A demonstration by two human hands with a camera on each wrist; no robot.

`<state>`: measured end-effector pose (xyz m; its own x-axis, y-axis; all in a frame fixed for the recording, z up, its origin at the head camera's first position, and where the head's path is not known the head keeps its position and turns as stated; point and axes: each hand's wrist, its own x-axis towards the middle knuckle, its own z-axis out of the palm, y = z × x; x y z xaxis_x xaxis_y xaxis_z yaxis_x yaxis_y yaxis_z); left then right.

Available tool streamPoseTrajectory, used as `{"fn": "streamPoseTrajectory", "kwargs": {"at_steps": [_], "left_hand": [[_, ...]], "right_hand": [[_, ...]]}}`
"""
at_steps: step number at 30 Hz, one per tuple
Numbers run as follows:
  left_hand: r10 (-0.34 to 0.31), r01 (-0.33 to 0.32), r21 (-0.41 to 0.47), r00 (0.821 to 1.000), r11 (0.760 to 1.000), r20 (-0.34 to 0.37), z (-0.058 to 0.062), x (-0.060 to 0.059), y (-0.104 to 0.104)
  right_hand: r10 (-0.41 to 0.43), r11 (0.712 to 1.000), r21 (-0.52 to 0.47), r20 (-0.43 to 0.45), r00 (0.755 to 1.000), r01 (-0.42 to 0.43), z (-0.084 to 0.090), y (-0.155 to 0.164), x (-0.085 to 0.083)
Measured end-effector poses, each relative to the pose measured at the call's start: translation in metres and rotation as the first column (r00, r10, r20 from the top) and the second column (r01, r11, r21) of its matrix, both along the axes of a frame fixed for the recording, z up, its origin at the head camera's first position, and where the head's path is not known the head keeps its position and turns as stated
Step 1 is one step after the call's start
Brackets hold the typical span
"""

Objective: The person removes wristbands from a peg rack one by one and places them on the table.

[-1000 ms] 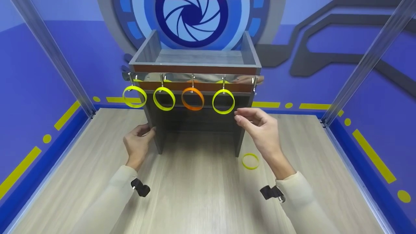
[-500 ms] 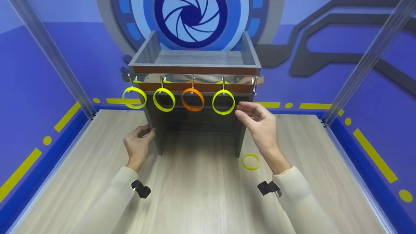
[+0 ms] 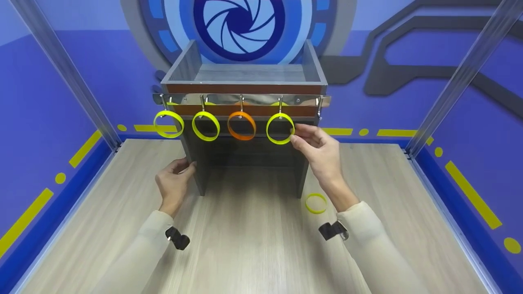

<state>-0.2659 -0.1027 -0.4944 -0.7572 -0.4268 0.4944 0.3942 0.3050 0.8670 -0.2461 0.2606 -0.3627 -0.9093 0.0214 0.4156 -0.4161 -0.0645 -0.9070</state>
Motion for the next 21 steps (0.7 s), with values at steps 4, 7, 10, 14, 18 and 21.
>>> {"fn": "streamPoseTrajectory", "kwargs": {"at_steps": [4,7,10,14,18,21], "left_hand": [[-0.001,0.001,0.004,1.000,1.000,-0.001,0.0004,0.0002,0.0000],[-0.002,0.002,0.007,1.000,1.000,-0.002,0.0008,0.0001,0.0002],[0.001,0.000,0.010,1.000,1.000,-0.009,0.0007,-0.0003,0.0002],[-0.001,0.002,0.016,1.000,1.000,-0.021,0.0002,-0.0010,0.0001],[-0.009,0.010,0.029,1.000,1.000,-0.027,-0.0005,-0.0010,-0.0001],[-0.008,0.009,0.024,1.000,1.000,-0.027,-0.0007,-0.0006,-0.0001]], "right_hand": [[0.002,1.000,0.008,0.010,1.000,-0.002,0.0005,-0.0031,-0.0026],[-0.009,0.999,0.033,0.011,1.000,0.008,0.0002,-0.0046,-0.0029],[-0.006,1.000,0.025,0.009,1.000,0.005,0.0008,-0.0062,-0.0024],[-0.004,0.999,-0.036,0.002,1.000,0.004,0.0032,-0.0088,-0.0013],[-0.019,0.998,-0.061,-0.008,1.000,0.019,0.0068,-0.0100,0.0015],[-0.032,0.997,-0.067,-0.018,0.999,0.031,0.0097,-0.0099,0.0042]]}}
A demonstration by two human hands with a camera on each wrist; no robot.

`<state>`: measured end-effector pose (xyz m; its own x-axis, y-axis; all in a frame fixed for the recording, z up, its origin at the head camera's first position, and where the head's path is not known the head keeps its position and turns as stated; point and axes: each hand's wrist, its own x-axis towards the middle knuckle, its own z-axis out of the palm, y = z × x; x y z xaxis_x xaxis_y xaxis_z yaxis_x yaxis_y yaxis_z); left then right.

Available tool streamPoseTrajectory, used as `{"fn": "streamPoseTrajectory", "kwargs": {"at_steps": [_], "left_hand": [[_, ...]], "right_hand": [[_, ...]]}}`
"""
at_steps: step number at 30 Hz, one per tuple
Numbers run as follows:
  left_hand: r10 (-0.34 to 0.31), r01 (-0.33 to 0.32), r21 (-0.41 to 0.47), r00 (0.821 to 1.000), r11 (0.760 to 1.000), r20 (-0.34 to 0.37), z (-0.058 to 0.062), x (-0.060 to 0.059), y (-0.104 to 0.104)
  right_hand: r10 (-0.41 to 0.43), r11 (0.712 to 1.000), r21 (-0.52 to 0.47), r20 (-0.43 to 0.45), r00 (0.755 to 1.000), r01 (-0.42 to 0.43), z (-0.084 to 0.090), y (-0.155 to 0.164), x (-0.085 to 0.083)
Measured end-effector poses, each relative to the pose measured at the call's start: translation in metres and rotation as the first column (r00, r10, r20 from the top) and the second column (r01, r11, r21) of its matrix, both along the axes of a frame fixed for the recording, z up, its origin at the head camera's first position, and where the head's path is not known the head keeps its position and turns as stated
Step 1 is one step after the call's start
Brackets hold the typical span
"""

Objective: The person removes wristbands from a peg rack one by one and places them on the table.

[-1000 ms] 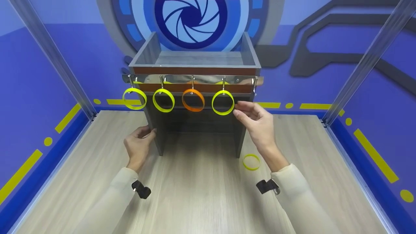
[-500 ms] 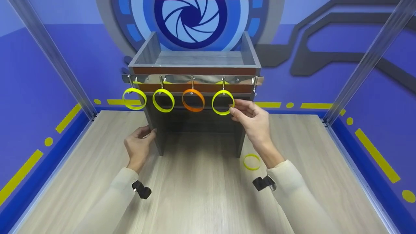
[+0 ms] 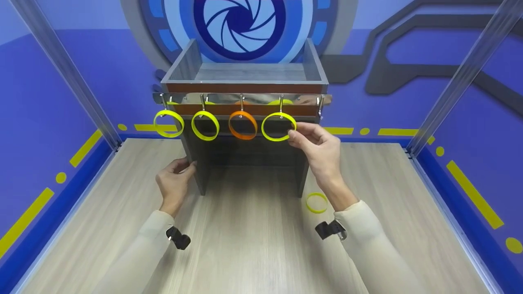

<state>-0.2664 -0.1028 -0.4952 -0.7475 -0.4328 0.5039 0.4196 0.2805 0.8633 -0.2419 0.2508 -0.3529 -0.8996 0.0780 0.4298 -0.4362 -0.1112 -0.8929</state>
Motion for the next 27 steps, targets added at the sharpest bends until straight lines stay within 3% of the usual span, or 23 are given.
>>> {"fn": "streamPoseTrajectory", "kwargs": {"at_steps": [13,27], "left_hand": [[0.033,-0.032,-0.038,0.999,0.999,0.013,0.000,0.000,0.001],[0.032,-0.032,-0.031,0.999,0.999,0.013,-0.001,0.001,0.002]], "right_hand": [[-0.010,0.993,-0.121,-0.070,0.998,0.002,0.012,0.002,0.008],[0.030,0.970,-0.236,-0.115,0.993,-0.057,0.022,0.025,0.022]]}}
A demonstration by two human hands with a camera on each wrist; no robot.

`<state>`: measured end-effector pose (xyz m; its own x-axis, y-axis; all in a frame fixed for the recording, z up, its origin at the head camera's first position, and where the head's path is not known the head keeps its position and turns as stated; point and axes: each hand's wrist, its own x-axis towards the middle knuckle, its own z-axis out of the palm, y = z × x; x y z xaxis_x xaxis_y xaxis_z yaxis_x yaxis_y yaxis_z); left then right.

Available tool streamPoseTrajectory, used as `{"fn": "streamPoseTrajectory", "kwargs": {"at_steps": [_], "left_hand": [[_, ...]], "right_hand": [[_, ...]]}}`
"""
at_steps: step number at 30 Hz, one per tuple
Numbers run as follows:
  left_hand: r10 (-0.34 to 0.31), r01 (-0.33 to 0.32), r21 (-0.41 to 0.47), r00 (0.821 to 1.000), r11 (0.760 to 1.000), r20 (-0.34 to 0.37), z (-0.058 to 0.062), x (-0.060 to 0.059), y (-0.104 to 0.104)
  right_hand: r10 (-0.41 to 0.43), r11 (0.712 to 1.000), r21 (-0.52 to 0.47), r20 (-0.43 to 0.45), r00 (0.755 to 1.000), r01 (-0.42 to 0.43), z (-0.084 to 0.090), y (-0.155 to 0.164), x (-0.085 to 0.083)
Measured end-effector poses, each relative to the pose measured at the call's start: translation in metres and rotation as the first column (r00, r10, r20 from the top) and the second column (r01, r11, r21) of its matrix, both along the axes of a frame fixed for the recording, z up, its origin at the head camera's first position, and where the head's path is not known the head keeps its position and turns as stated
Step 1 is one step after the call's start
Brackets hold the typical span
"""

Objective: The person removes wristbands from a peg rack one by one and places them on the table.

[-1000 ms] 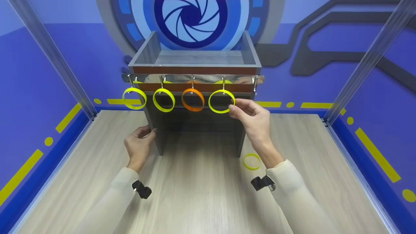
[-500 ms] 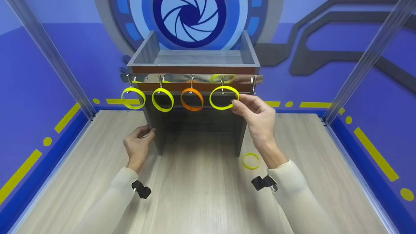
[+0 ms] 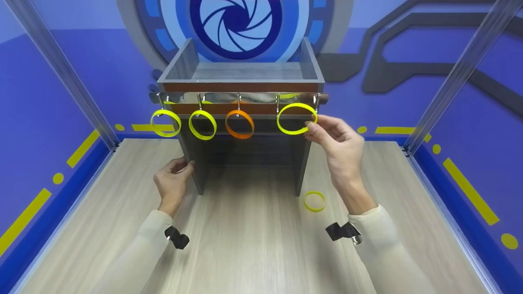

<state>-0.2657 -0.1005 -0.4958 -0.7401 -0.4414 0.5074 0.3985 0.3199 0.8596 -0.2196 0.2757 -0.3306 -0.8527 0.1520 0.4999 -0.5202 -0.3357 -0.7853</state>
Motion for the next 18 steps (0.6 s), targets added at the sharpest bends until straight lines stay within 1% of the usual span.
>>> {"fn": "streamPoseTrajectory", "kwargs": {"at_steps": [3,10,13,18], "left_hand": [[-0.008,0.008,0.005,1.000,1.000,-0.003,0.000,0.000,-0.001],[-0.019,0.018,0.025,1.000,1.000,0.023,0.001,0.002,-0.001],[-0.015,0.015,0.027,1.000,1.000,0.020,0.001,0.002,-0.001],[-0.008,0.007,0.021,1.000,1.000,0.009,0.000,0.000,-0.001]], "right_hand": [[0.018,0.999,-0.027,0.004,1.000,-0.018,-0.001,0.006,0.002],[-0.007,0.999,-0.035,0.039,0.999,0.008,-0.008,0.018,0.005],[-0.010,0.999,-0.048,0.053,0.999,0.012,-0.013,0.023,0.006],[-0.070,0.996,-0.039,0.096,0.993,0.074,-0.023,0.032,0.007]]}}
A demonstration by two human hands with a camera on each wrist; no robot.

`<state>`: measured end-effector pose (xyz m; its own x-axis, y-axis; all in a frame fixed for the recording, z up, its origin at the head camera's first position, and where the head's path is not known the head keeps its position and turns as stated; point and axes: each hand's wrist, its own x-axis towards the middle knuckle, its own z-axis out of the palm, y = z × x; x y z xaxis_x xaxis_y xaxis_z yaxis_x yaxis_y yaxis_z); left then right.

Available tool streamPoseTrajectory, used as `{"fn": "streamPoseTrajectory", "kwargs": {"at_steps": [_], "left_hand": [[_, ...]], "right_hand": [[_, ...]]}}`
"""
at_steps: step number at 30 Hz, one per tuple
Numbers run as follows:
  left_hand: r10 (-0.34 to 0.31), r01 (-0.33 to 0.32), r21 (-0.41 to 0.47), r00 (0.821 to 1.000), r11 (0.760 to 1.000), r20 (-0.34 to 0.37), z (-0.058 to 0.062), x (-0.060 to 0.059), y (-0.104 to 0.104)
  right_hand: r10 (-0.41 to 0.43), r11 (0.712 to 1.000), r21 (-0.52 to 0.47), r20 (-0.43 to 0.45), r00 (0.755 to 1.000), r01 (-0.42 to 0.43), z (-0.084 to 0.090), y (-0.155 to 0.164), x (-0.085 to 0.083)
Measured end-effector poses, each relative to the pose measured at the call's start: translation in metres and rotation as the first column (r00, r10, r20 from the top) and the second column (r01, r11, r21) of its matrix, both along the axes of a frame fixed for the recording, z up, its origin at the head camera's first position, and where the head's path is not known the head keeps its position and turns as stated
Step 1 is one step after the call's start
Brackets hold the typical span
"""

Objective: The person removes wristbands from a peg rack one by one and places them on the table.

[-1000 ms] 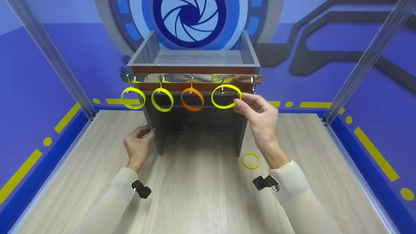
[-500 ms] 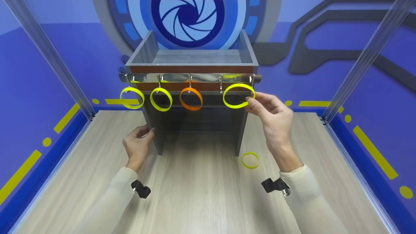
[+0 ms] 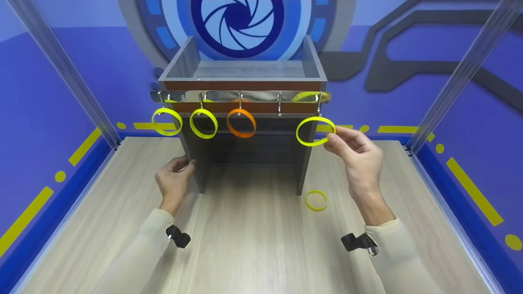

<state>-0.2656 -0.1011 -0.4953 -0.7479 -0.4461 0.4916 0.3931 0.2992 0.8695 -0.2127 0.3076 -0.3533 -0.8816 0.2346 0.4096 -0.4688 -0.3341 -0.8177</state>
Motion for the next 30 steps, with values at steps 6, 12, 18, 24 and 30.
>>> {"fn": "streamPoseTrajectory", "kwargs": {"at_steps": [6,12,18,24,30], "left_hand": [[-0.003,0.002,-0.015,1.000,1.000,-0.008,-0.001,-0.002,0.001],[0.003,-0.003,-0.024,1.000,1.000,-0.009,-0.001,-0.002,-0.001],[0.005,-0.006,-0.029,1.000,1.000,-0.013,-0.002,-0.001,-0.001],[0.009,-0.009,-0.027,1.000,1.000,-0.014,-0.002,-0.001,0.000],[0.019,-0.020,-0.017,1.000,1.000,-0.009,-0.002,-0.002,0.000]], "right_hand": [[-0.059,0.998,0.011,0.057,0.997,0.059,-0.016,0.008,-0.002],[-0.044,0.999,0.021,0.108,0.993,0.042,-0.034,0.015,-0.004],[-0.023,1.000,0.011,0.154,0.988,0.022,-0.051,0.026,-0.005],[-0.013,1.000,-0.004,0.191,0.982,0.014,-0.066,0.043,-0.007],[-0.032,0.999,-0.003,0.269,0.963,0.035,-0.081,0.060,-0.009]]}}
